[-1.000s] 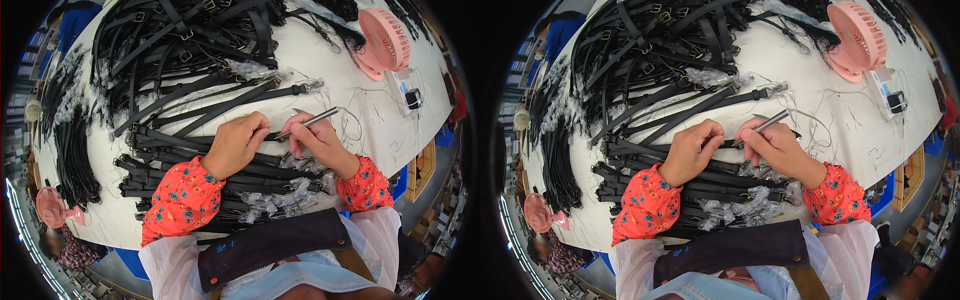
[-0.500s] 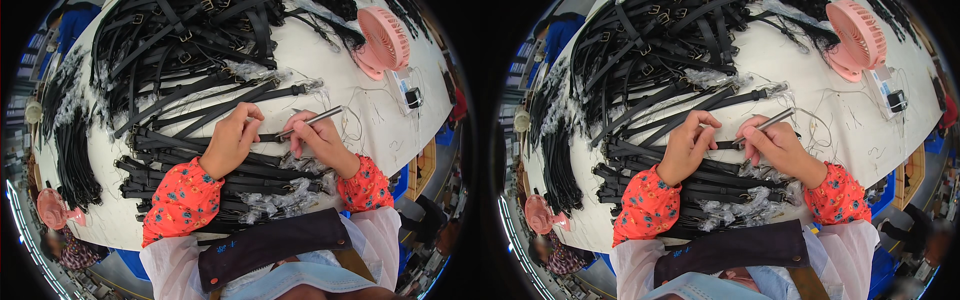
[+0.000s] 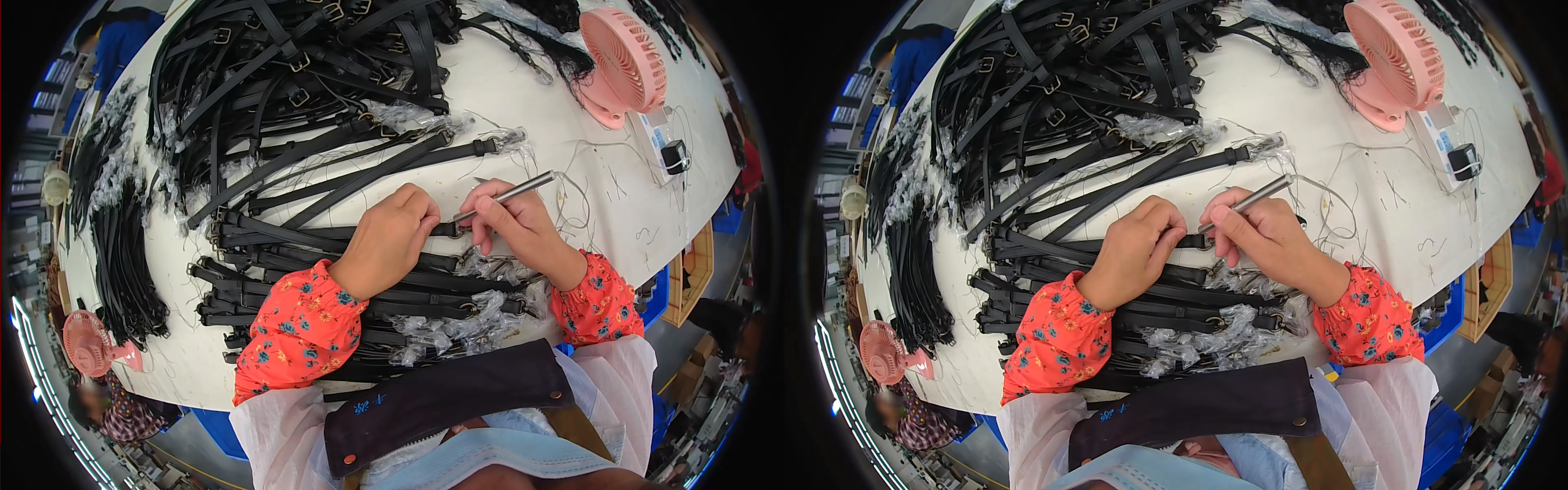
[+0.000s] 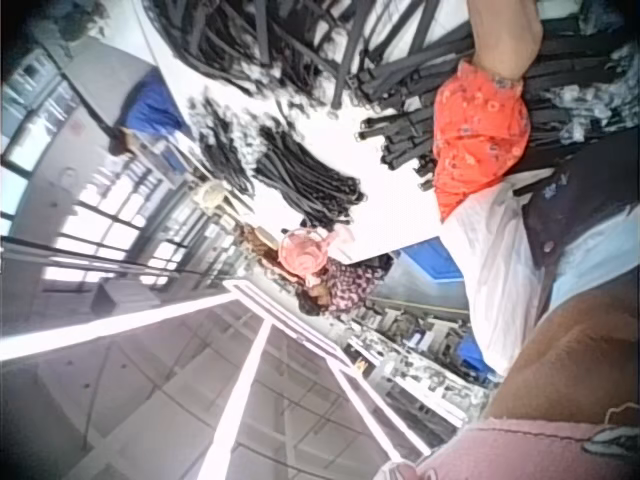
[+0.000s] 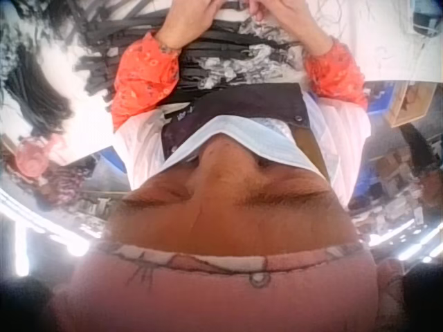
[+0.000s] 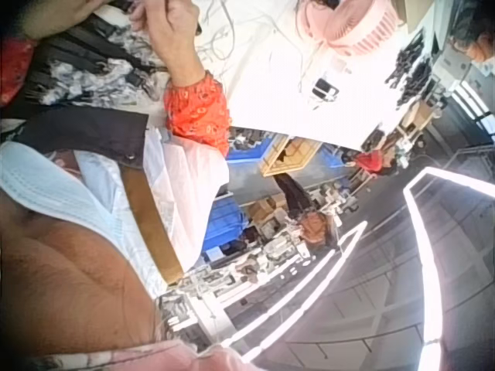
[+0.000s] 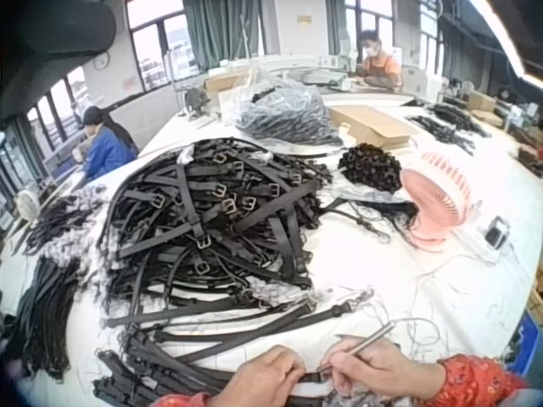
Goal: The person sits at a workbench and uses a metal tool to stitch or secure the ends of black straps. They handle the straps one at a time, pulling a thread through the material and tightening it with the tool. The workspace is cluttered with piles of similar straps and loose threads.
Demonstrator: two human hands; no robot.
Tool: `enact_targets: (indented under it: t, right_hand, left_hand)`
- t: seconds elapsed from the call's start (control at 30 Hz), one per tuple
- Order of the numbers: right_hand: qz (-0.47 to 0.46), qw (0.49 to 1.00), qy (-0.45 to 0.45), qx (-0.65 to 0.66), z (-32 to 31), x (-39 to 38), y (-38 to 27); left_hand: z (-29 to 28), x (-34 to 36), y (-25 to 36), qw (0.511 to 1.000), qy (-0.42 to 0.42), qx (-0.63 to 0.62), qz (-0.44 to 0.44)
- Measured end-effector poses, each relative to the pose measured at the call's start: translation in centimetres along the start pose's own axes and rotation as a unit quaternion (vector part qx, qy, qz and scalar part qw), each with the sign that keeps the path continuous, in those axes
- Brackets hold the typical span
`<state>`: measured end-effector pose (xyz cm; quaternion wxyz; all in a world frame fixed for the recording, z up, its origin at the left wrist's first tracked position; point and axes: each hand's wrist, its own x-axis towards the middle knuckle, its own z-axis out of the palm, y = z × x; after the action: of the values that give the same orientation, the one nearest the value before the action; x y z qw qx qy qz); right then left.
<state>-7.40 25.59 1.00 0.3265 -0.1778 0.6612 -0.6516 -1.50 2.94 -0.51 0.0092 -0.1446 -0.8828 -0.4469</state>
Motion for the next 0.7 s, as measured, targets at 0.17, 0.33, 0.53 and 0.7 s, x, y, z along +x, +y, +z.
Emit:
enact_targets:
  t: [0.17,0.33,0.53,0.7]
  right_hand:
    - [0.008,1.000,-0.007,-0.027,0.15,0.03,-0.23]
    - [0.005,0.999,-0.010,-0.036,0.08,0.07,0.04]
    - [0.004,0.999,-0.009,-0.039,0.20,0.12,-0.13]
    - [-0.001,0.999,-0.011,-0.046,0.18,0.11,-0.18]
  left_hand:
    - [0.09,0.03,-0.23,1.000,0.003,0.013,0.016]
    - [0.00,0.03,-0.04,1.000,0.000,0.015,0.012]
    - [-0.06,0.02,-0.12,1.000,-0.001,0.013,0.009]
    - [-0.08,0.03,-0.07,1.000,0.000,0.013,0.012]
